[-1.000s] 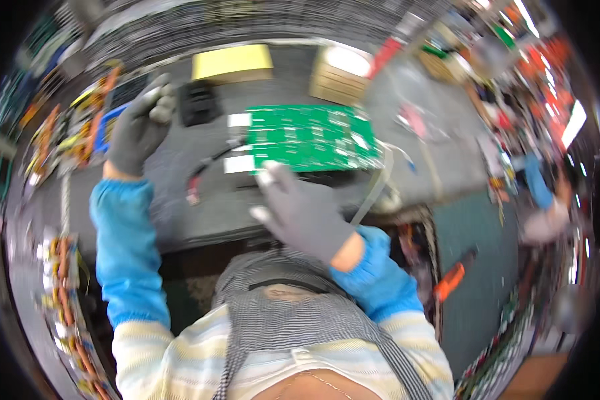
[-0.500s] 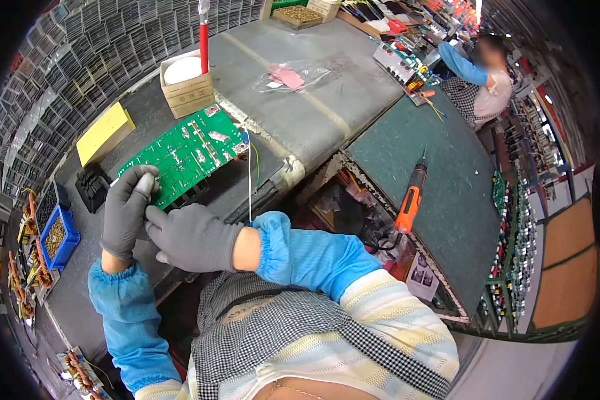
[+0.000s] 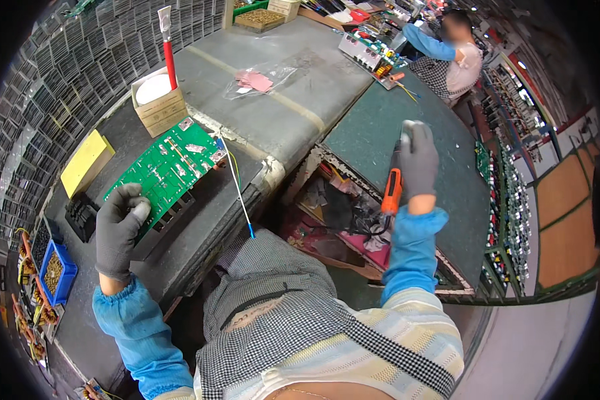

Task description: The person assembles electronic components by attaching a circuit board to a metal housing with screws using an electric screwdriver, then applies thermal paste to the metal housing with a brush.

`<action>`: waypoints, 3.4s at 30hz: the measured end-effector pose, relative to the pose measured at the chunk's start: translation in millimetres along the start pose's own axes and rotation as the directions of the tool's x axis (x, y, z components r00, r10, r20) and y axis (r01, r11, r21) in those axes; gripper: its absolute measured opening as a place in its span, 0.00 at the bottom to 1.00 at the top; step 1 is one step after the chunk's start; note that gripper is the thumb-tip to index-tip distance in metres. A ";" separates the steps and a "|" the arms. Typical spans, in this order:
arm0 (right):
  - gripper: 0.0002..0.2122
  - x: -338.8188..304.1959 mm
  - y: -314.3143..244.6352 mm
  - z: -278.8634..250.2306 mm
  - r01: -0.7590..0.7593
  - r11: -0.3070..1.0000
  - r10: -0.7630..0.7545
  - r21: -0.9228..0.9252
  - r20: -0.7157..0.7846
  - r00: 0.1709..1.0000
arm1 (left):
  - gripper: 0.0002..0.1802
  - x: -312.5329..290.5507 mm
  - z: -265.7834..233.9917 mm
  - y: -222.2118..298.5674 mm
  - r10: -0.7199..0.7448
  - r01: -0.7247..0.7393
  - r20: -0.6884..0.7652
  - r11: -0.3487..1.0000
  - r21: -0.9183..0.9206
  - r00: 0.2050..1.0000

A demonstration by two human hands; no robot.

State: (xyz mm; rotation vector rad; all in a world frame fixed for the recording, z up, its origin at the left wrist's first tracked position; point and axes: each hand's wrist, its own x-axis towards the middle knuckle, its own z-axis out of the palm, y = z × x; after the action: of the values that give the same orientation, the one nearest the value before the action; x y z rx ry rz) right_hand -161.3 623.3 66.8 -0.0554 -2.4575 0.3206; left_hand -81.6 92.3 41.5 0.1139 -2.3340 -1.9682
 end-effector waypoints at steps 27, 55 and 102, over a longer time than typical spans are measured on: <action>0.19 29.0 -67.9 43.9 0.165 0.382 -0.010 0.909 -0.175 0.985 | 0.15 -8.3 -0.3 -1.0 0.073 -0.070 -0.008 0.977 0.202 0.997; 0.26 2.4 -314.0 59.8 -0.270 -0.567 -0.360 0.778 0.061 0.931 | 0.14 -4.3 2.2 -7.9 0.122 -0.119 -0.007 0.976 0.181 0.992; 0.13 7.4 -331.5 44.4 -0.248 -0.529 -0.404 0.812 0.016 0.915 | 0.22 -5.2 1.2 0.1 0.061 -0.042 -0.078 0.974 0.224 0.995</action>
State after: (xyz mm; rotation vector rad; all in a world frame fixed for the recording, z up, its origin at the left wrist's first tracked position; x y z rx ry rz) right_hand -181.2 293.3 118.2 1.1885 -1.1824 2.6592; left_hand -76.6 94.1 41.3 0.1461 -2.4670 -1.6403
